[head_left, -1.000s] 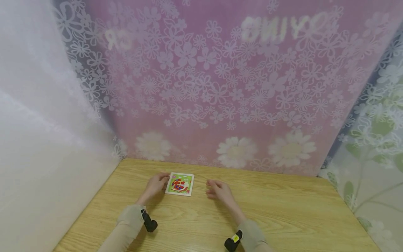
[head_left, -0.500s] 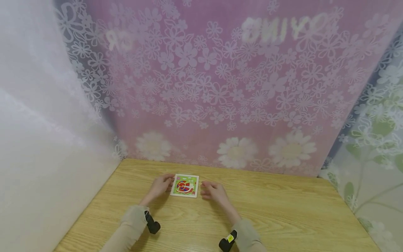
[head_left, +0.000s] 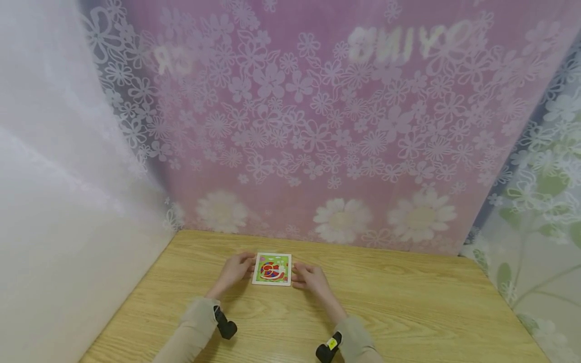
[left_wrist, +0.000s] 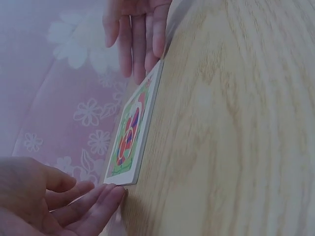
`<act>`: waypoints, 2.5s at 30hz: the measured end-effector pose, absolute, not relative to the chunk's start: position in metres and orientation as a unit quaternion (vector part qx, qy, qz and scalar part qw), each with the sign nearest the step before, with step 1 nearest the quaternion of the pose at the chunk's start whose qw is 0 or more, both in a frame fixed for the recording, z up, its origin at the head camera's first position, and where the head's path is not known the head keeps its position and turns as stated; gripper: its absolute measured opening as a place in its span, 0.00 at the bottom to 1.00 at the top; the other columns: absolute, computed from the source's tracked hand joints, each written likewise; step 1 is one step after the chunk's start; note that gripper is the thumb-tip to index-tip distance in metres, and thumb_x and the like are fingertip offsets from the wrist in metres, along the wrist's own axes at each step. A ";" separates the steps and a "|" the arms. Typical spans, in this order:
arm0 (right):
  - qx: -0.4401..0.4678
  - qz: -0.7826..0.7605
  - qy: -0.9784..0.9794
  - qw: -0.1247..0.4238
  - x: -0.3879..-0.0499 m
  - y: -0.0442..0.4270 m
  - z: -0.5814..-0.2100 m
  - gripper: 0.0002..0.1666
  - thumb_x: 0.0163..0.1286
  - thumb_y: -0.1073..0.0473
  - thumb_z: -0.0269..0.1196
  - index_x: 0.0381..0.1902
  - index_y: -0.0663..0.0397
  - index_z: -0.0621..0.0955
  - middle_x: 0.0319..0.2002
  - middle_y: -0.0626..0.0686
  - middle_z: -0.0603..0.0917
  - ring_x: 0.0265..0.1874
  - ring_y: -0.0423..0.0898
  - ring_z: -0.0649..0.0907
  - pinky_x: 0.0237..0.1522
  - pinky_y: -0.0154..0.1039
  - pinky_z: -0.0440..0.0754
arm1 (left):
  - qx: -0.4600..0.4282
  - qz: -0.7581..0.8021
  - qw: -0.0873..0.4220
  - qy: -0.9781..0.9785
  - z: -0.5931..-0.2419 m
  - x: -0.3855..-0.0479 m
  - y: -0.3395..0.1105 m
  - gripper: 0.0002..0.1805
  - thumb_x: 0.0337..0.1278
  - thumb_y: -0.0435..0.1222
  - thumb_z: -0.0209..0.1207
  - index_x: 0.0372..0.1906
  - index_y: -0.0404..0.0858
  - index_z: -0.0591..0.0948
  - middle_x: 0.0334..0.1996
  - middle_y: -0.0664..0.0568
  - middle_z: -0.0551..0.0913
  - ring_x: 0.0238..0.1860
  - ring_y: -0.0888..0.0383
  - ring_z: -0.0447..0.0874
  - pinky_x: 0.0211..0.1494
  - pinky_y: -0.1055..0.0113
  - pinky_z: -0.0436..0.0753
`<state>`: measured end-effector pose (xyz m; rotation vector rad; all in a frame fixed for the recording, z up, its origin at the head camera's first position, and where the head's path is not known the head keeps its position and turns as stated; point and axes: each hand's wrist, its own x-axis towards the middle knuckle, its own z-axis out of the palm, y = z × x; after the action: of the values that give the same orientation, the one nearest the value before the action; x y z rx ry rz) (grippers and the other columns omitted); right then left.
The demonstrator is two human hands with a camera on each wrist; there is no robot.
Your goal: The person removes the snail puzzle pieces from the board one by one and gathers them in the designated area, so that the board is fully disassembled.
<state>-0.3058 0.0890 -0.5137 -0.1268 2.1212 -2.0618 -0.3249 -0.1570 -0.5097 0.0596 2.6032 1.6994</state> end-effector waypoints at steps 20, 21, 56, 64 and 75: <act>-0.019 -0.685 0.721 0.101 -0.305 0.104 -0.510 0.26 0.82 0.62 0.49 0.64 0.83 0.70 0.59 0.76 0.78 0.43 0.57 0.89 0.46 0.45 0.87 | 0.021 0.556 0.009 0.831 -0.513 -0.323 -0.140 0.17 0.76 0.29 0.49 0.59 0.23 0.79 0.45 0.35 0.86 0.39 0.51 0.89 0.40 0.61 0.88; -0.017 -0.681 0.725 0.101 -0.304 0.105 -0.509 0.26 0.82 0.62 0.49 0.64 0.83 0.70 0.59 0.75 0.78 0.43 0.57 0.88 0.46 0.45 0.87 | 0.022 0.556 0.009 0.831 -0.514 -0.323 -0.139 0.17 0.76 0.29 0.49 0.58 0.23 0.79 0.44 0.36 0.86 0.39 0.51 0.88 0.39 0.61 0.88; 0.020 -0.658 0.747 0.093 -0.290 0.146 -0.504 0.24 0.81 0.64 0.51 0.62 0.82 0.72 0.53 0.73 0.81 0.39 0.53 0.87 0.43 0.45 0.88 | 0.057 0.572 0.043 0.817 -0.516 -0.313 -0.099 0.18 0.76 0.30 0.49 0.61 0.24 0.78 0.50 0.35 0.84 0.42 0.50 0.89 0.41 0.62 0.88; 0.024 -0.653 0.751 0.088 -0.288 0.155 -0.503 0.24 0.80 0.63 0.51 0.62 0.82 0.73 0.52 0.73 0.82 0.38 0.52 0.87 0.43 0.45 0.88 | 0.060 0.584 0.050 0.808 -0.517 -0.314 -0.091 0.17 0.76 0.29 0.50 0.60 0.24 0.79 0.48 0.36 0.85 0.41 0.51 0.88 0.41 0.61 0.88; 0.025 -0.649 0.756 0.081 -0.285 0.171 -0.503 0.22 0.80 0.64 0.51 0.57 0.83 0.76 0.61 0.75 0.76 0.38 0.53 0.87 0.44 0.46 0.88 | 0.078 0.579 0.054 0.810 -0.514 -0.312 -0.078 0.17 0.75 0.31 0.51 0.59 0.24 0.79 0.50 0.34 0.84 0.45 0.45 0.88 0.43 0.59 0.88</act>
<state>-0.2846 0.1714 -0.5030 0.0761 2.2614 -1.9389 -0.3117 -0.0779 -0.5135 0.2359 2.4605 1.7576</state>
